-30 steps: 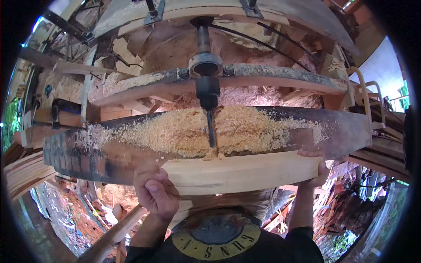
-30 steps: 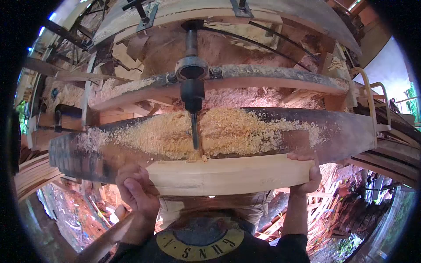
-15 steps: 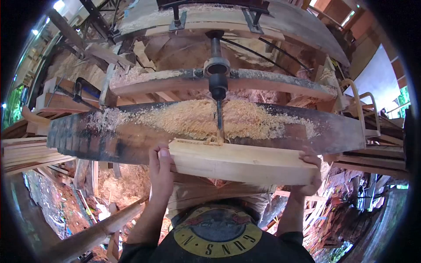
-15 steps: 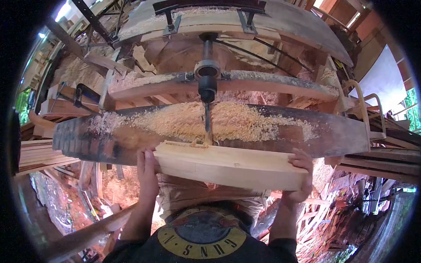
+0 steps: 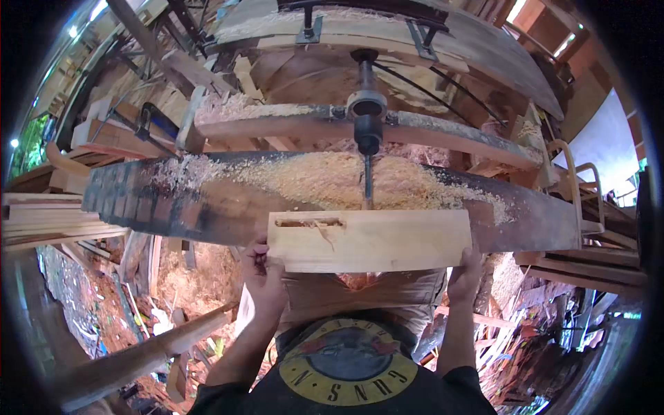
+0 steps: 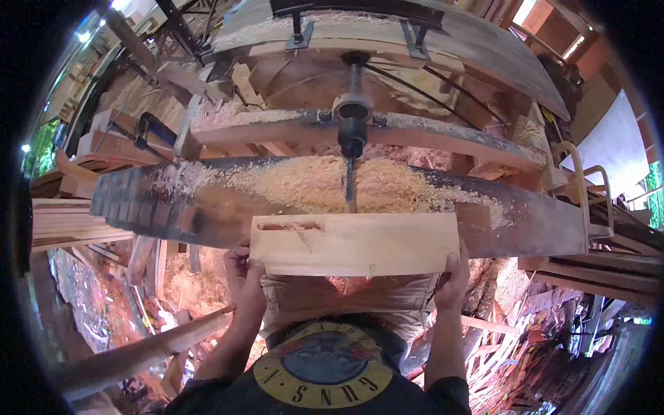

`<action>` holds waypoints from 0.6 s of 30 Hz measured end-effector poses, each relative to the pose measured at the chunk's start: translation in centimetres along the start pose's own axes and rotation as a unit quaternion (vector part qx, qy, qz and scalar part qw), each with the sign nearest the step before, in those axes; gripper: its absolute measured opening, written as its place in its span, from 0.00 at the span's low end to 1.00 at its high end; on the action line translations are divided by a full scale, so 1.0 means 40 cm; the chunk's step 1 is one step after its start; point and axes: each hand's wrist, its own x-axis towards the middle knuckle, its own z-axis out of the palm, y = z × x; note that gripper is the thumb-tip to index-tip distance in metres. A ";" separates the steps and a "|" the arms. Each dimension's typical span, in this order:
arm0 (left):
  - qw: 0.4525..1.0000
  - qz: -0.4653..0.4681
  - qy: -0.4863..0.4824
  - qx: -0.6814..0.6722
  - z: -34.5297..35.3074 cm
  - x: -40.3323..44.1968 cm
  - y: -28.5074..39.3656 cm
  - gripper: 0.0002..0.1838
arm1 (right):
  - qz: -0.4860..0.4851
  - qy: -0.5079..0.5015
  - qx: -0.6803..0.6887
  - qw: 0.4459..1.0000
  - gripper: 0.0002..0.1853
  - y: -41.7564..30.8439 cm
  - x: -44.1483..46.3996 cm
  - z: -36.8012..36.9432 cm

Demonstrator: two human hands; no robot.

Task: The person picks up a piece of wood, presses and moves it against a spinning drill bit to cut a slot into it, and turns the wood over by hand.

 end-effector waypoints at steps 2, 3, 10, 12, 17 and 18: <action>0.999 0.020 -0.020 0.041 0.010 -0.020 0.024 0.20 | 0.009 0.069 -0.125 0.990 0.25 0.002 -0.022 0.000; 0.997 0.030 -0.031 0.062 0.013 -0.023 0.034 0.22 | 0.005 0.069 -0.171 0.983 0.25 -0.005 -0.022 0.003; 0.931 0.133 -0.073 0.332 0.051 0.047 0.137 0.20 | 0.033 0.077 -0.242 0.967 0.24 -0.020 -0.010 0.011; 0.892 0.200 -0.106 0.391 0.060 0.065 0.149 0.21 | 0.044 0.076 -0.241 0.966 0.23 -0.026 -0.009 0.022; 0.831 0.262 -0.175 0.458 0.111 0.097 0.197 0.24 | 0.028 0.062 -0.247 0.967 0.22 -0.016 -0.004 0.019; 0.827 0.258 -0.182 0.465 0.121 0.102 0.205 0.23 | 0.020 0.058 -0.237 0.970 0.22 -0.010 0.000 0.016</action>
